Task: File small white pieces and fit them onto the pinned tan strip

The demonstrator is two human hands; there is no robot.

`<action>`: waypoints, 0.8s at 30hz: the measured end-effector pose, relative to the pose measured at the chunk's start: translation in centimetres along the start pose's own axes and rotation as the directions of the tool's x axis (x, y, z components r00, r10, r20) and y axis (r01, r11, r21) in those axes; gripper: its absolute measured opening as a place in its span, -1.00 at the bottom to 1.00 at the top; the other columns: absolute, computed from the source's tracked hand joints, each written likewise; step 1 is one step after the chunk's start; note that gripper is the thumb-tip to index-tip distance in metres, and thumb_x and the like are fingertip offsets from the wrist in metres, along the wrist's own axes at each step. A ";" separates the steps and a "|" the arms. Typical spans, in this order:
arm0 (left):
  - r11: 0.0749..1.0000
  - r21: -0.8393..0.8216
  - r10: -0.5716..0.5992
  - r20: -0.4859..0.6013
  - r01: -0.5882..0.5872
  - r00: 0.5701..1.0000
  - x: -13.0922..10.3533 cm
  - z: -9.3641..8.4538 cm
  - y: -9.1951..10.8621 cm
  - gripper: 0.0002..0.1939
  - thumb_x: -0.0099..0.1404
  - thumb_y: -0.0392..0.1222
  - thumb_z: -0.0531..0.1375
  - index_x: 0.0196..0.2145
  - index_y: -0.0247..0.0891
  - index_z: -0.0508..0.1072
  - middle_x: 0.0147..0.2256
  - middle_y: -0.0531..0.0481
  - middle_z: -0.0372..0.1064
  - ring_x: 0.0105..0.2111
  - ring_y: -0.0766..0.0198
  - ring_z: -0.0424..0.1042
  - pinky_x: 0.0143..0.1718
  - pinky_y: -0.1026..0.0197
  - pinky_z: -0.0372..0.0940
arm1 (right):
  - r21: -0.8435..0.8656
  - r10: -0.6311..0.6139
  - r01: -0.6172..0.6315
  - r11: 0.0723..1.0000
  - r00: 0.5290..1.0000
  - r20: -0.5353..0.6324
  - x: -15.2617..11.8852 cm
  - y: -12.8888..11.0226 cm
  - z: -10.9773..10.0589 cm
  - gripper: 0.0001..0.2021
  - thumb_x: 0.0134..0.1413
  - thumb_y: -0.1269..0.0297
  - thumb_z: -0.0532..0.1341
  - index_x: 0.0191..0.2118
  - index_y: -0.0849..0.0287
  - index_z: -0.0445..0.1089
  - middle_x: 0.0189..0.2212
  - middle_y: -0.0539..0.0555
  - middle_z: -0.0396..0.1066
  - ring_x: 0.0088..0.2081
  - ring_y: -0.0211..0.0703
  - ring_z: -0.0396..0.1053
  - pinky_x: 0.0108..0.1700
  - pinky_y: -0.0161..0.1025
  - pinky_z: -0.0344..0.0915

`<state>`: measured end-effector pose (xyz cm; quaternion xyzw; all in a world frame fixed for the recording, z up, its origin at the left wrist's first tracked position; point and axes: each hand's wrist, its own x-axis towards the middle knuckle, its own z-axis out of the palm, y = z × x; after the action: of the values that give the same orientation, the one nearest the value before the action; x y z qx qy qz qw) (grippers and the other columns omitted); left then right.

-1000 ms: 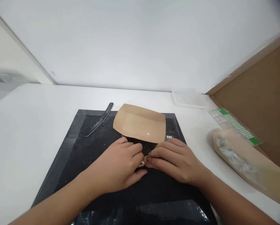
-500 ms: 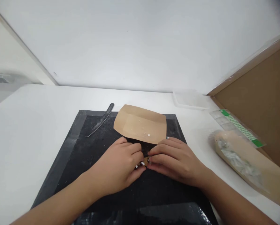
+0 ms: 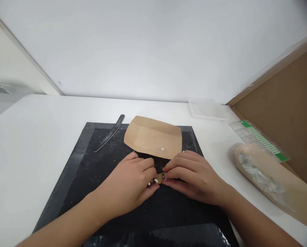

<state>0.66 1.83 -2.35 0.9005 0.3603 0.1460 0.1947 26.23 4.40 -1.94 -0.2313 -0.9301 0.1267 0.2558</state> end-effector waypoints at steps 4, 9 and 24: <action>1.000 0.012 0.000 0.003 0.000 1.000 0.0 0.0 0.0 -0.85 0.50 -0.15 0.22 -0.25 -0.22 0.50 -0.30 0.07 0.43 -0.31 0.19 0.41 -0.19 0.06 0.11 | 0.020 0.001 -0.001 1.000 1.000 -0.019 0.0 0.1 -0.3 -0.92 0.32 0.30 0.38 -0.17 0.12 0.47 -0.19 0.03 0.62 -0.20 -0.20 0.54 -0.15 -0.19 0.36; 1.000 0.020 0.014 0.007 -0.014 1.000 0.0 -0.1 -0.1 -0.86 0.50 -0.16 0.22 -0.23 -0.23 0.51 -0.30 0.05 0.42 -0.30 0.18 0.42 -0.19 0.04 0.14 | 0.064 0.001 0.005 0.998 0.996 -0.095 0.4 -0.1 -1.0 -0.86 0.24 0.34 0.44 -0.19 0.13 0.47 -0.19 0.03 0.63 -0.23 -0.23 0.55 -0.14 -0.19 0.39; 0.942 -0.223 0.161 -0.355 -0.251 0.921 -0.1 -1.0 1.3 -0.88 0.45 -0.30 0.29 -0.08 -0.23 0.46 -0.19 -0.02 0.57 -0.19 0.23 0.53 -0.11 0.13 0.37 | 0.493 0.180 0.014 0.870 0.922 -0.343 0.8 -2.5 -0.4 -0.78 0.09 0.42 0.53 -0.21 0.15 0.52 -0.18 0.09 0.63 -0.24 -0.19 0.58 -0.21 -0.22 0.55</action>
<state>0.94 1.20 -0.88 0.8620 0.2676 0.3620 0.2330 24.92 2.68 -0.40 -0.2201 -0.7901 0.3203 0.4741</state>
